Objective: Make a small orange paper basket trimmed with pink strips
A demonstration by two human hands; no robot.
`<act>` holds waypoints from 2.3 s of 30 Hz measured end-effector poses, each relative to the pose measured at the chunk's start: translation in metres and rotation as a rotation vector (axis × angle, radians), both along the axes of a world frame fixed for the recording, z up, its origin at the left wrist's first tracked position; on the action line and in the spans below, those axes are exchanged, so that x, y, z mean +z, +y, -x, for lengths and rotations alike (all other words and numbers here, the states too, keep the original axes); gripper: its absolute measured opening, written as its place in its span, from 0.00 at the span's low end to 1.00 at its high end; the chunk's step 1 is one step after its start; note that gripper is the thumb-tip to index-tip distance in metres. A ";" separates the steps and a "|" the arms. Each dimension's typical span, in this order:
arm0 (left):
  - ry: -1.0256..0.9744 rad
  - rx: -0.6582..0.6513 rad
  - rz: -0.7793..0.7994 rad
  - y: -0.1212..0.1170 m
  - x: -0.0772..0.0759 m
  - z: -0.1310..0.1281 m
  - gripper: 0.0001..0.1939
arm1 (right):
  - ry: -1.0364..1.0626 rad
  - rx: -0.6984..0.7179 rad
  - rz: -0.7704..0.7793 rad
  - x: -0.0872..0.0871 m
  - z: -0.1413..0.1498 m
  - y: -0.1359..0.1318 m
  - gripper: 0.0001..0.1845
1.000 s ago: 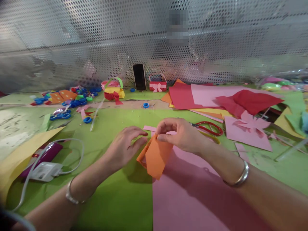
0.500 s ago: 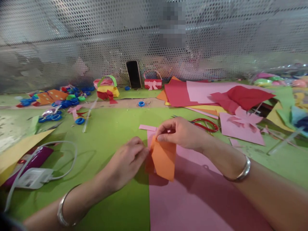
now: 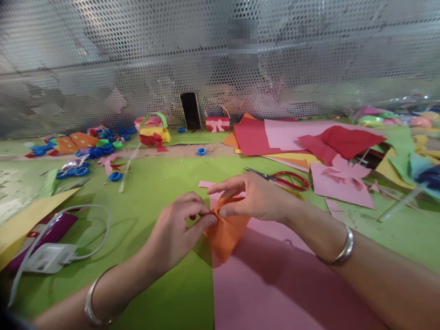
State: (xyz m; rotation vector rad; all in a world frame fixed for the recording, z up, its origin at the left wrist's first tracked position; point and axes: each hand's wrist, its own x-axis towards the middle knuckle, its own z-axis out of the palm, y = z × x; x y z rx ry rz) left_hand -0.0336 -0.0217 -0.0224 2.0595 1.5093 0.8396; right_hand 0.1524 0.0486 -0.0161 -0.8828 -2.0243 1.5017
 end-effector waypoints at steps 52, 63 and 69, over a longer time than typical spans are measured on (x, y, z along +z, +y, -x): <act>0.179 -0.217 0.457 0.009 -0.008 0.001 0.67 | -0.399 -0.271 -0.136 -0.009 -0.001 -0.015 0.25; 0.133 -0.211 0.466 0.009 -0.013 0.003 0.71 | -0.472 -0.286 -0.230 -0.014 0.003 -0.015 0.26; 0.148 -0.242 0.465 0.011 -0.012 0.002 0.71 | -0.385 -0.218 -0.237 -0.019 0.006 -0.015 0.22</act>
